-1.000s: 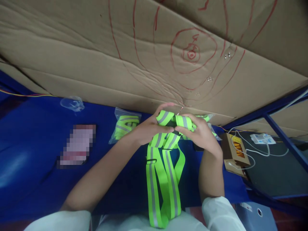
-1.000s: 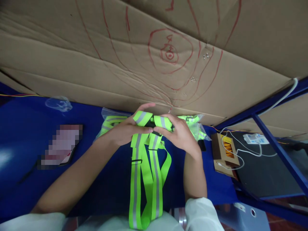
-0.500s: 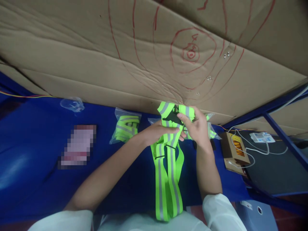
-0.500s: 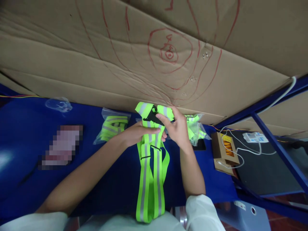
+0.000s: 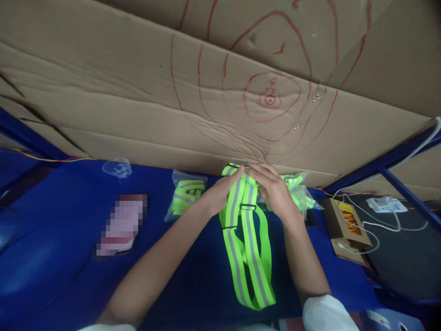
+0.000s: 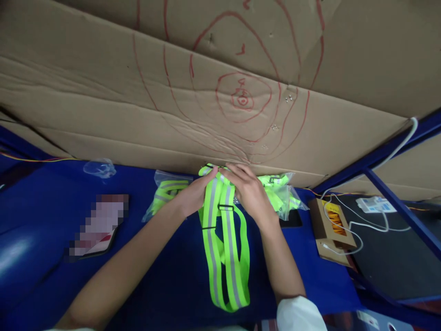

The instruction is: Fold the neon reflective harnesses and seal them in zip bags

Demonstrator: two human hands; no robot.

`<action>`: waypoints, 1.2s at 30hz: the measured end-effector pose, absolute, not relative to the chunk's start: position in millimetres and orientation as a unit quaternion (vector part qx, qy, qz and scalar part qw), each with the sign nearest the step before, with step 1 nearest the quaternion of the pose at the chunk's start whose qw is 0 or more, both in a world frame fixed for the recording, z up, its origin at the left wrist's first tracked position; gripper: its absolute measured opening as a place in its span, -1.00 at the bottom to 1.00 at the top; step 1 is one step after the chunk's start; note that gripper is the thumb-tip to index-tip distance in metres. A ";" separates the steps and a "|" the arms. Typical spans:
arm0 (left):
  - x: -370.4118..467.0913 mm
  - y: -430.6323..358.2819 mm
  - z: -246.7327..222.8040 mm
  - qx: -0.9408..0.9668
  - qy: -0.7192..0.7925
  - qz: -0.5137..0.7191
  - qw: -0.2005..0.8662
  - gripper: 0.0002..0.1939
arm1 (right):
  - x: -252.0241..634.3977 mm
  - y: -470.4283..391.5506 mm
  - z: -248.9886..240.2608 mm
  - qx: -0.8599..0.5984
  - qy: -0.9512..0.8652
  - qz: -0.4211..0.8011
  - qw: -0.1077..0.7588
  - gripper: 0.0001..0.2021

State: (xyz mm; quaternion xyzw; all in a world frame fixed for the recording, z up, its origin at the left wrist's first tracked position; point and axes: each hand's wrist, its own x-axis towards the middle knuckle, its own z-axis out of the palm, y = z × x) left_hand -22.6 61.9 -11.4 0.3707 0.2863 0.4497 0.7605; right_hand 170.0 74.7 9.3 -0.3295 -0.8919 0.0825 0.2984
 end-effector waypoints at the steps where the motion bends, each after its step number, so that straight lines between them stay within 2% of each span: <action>1: -25.2 63.0 -11.2 0.365 0.294 0.449 0.761 -0.41 | 170.7 72.3 11.2 -0.323 -0.897 0.109 0.281 -0.23; 4: -31.3 64.4 -11.5 0.339 0.319 0.458 0.757 -0.50 | 176.9 68.3 18.4 -0.306 -0.889 0.221 0.259 -0.31; 8: -33.7 61.4 -11.2 0.338 0.330 0.453 0.756 -0.55 | 182.8 74.1 20.8 -0.367 -0.768 0.345 0.395 -0.37; 11: -32.5 58.7 -11.5 0.352 0.309 0.442 0.765 -0.58 | 176.9 77.3 17.9 -0.399 -0.709 0.421 0.400 -0.51; 14: -29.8 57.9 -14.3 0.356 0.286 0.411 0.789 -0.55 | 168.2 73.8 18.5 -0.405 -0.667 0.473 0.408 -0.63; 18: -23.6 57.7 -21.0 0.397 0.234 0.346 0.817 -0.47 | 164.7 68.9 22.3 -0.404 -0.611 0.507 0.454 -0.68; 24: -20.8 55.6 -19.7 0.417 0.266 0.364 0.789 -0.47 | 168.9 66.7 27.1 -0.415 -0.646 0.450 0.456 -0.69; 28: -27.4 53.9 -11.7 0.390 0.245 0.405 0.790 -0.28 | 168.9 61.2 30.8 -0.396 -0.712 0.324 0.481 -0.75; 31: -31.1 53.6 -4.8 0.350 0.217 0.475 0.777 -0.14 | 168.5 62.3 27.7 -0.323 -0.793 0.227 0.464 -0.75; 33: -32.8 54.0 -0.4 0.323 0.214 0.511 0.768 -0.16 | 168.5 65.7 24.0 -0.265 -0.833 0.180 0.451 -0.71; 36: -34.7 55.1 3.6 0.289 0.221 0.520 0.773 -0.31 | 169.4 70.0 19.8 -0.232 -0.858 0.134 0.438 -0.66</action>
